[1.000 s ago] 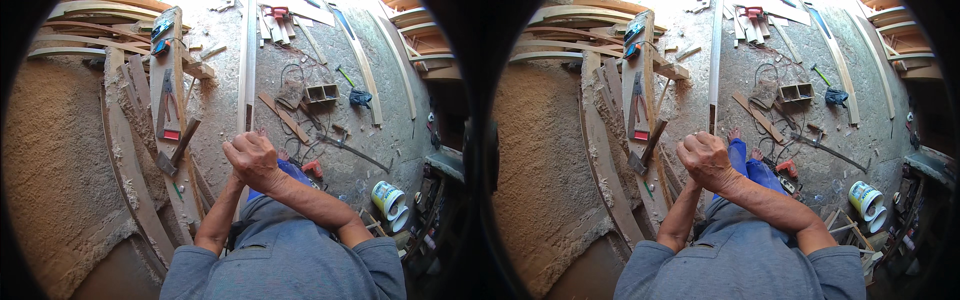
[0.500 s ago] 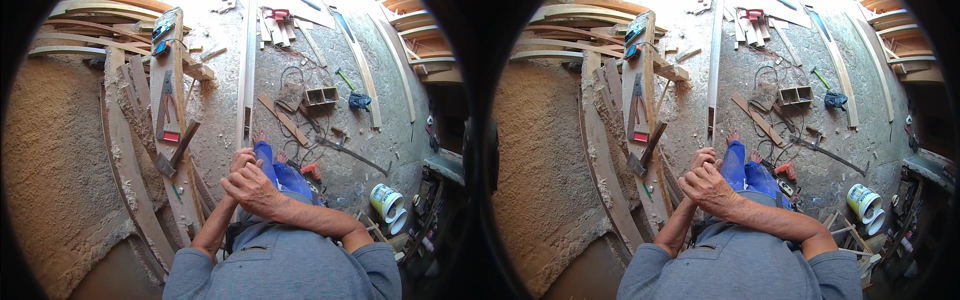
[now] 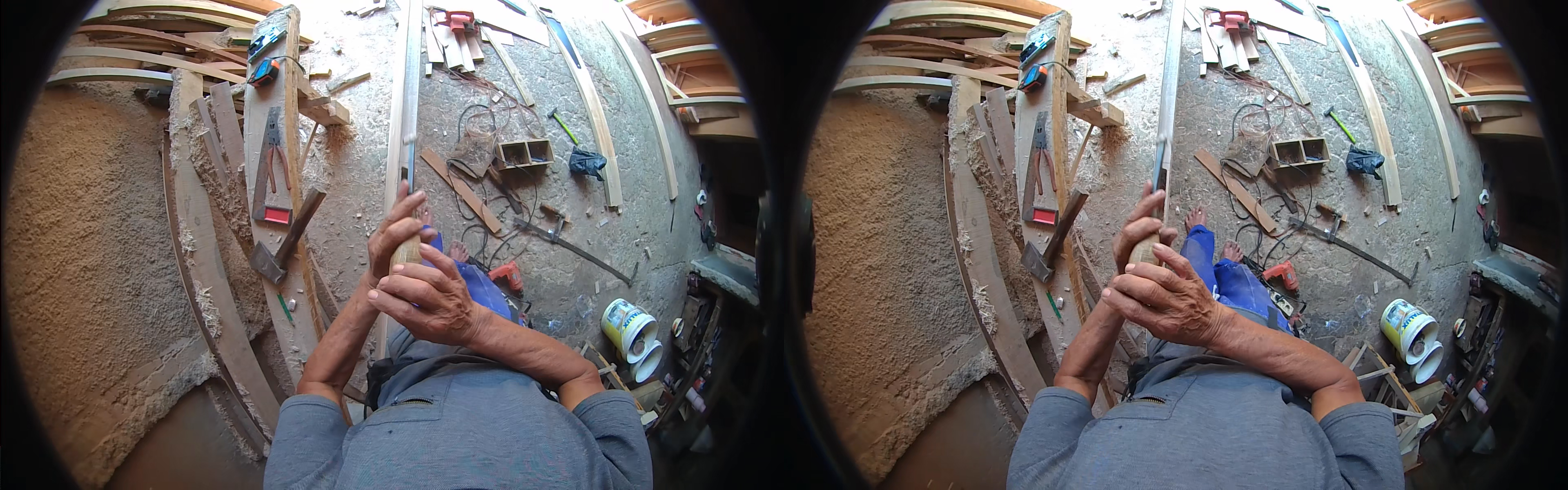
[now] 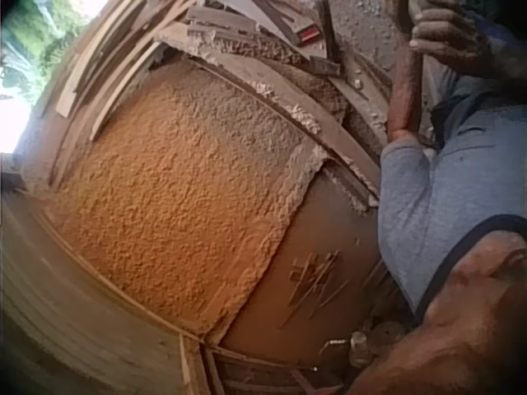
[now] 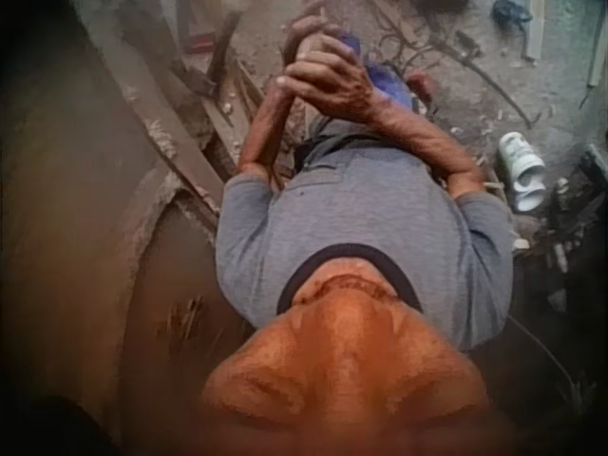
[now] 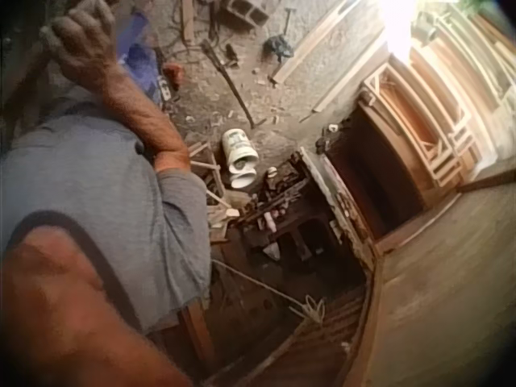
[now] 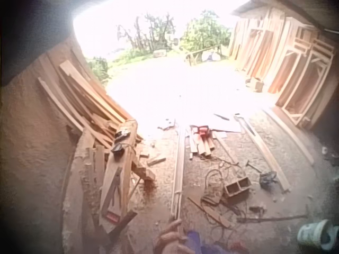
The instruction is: The person uses a chisel and mallet to carve a long wooden plank. They repeatedly strike the chisel to remove wood shavings and shape the plank. The person occasionally pauses to inspect the carved area.
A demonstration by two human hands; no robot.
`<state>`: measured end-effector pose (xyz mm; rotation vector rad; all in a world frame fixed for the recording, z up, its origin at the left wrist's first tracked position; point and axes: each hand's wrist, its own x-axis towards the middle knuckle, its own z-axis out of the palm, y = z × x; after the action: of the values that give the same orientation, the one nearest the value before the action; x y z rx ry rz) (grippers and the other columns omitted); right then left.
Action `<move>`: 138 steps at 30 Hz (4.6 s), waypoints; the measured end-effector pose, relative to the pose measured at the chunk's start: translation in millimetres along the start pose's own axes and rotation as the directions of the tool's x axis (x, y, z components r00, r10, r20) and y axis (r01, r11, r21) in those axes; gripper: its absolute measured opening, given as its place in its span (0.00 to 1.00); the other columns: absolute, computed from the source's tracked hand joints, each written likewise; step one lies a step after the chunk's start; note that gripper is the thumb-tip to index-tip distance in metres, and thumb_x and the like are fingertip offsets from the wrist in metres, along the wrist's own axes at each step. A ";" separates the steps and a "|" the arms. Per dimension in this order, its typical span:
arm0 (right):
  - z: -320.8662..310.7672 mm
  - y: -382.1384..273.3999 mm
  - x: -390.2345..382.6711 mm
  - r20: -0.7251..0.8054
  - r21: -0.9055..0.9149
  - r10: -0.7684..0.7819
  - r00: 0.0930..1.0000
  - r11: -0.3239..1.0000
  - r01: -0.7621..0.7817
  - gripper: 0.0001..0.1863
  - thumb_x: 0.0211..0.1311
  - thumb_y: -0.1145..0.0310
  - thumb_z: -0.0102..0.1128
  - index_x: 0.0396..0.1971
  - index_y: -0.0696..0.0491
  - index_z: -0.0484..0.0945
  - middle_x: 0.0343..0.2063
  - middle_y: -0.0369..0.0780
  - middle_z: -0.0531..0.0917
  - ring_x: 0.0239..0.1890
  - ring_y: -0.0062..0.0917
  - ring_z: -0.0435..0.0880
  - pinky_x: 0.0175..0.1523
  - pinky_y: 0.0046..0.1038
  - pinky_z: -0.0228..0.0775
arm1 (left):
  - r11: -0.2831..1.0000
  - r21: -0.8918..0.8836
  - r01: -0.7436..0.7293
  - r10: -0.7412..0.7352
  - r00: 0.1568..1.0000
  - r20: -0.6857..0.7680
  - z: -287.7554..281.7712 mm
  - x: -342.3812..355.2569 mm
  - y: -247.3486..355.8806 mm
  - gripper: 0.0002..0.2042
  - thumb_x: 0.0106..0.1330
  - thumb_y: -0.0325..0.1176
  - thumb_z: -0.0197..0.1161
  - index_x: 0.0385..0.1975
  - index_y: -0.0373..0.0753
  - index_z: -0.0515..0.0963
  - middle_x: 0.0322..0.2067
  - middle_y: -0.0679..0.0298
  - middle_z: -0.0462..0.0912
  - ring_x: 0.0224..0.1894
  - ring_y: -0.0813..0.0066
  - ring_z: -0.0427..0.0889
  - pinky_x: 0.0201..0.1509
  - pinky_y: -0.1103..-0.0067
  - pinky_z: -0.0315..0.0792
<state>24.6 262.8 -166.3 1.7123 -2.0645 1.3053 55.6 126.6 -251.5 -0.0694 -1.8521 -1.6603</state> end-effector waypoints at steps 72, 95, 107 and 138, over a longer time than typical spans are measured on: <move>95.2 216.6 88.1 0.215 0.848 0.855 0.471 0.076 -0.524 0.08 0.56 0.78 0.70 0.25 0.54 0.77 0.13 0.32 0.74 0.10 0.17 0.71 0.14 0.23 0.62 | 0.285 0.615 0.735 -0.768 0.559 -0.312 -0.5 -129.5 -23.0 0.35 0.58 0.35 0.69 0.66 0.35 0.64 0.51 0.39 0.81 0.50 0.38 0.84 0.53 0.57 0.79; 140.8 237.6 94.0 -0.208 0.732 0.803 0.559 0.507 -0.455 0.13 0.57 0.77 0.70 0.40 0.56 0.76 0.21 0.33 0.80 0.16 0.14 0.75 0.20 0.20 0.67 | 0.271 0.576 0.771 -0.811 0.506 -0.295 -16.2 -120.4 -16.8 0.33 0.59 0.35 0.68 0.66 0.40 0.64 0.49 0.42 0.83 0.51 0.41 0.84 0.54 0.57 0.78; 58.3 103.2 132.7 0.047 0.771 0.637 0.770 0.467 -0.433 0.32 0.51 0.66 0.82 0.53 0.54 0.73 0.38 0.36 0.84 0.41 0.19 0.85 0.48 0.25 0.81 | 0.362 0.533 0.765 -0.731 0.587 -0.347 -12.9 -125.1 -17.2 0.40 0.58 0.40 0.73 0.70 0.39 0.60 0.56 0.43 0.79 0.58 0.44 0.80 0.61 0.60 0.74; 222.8 61.6 152.4 0.961 0.034 -0.089 0.260 0.977 0.208 0.15 0.49 0.70 0.65 0.40 0.51 0.82 0.33 0.43 0.86 0.39 0.39 0.87 0.41 0.40 0.78 | 0.940 0.207 0.272 -0.018 0.645 -0.764 -178.6 -47.0 138.2 0.29 0.71 0.46 0.67 0.60 0.30 0.65 0.30 0.66 0.75 0.25 0.81 0.73 0.27 0.82 0.73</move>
<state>7.9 -3.5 -240.2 3.0054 -2.1768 -0.1547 229.0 9.4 -154.3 0.8212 -1.4235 -1.1781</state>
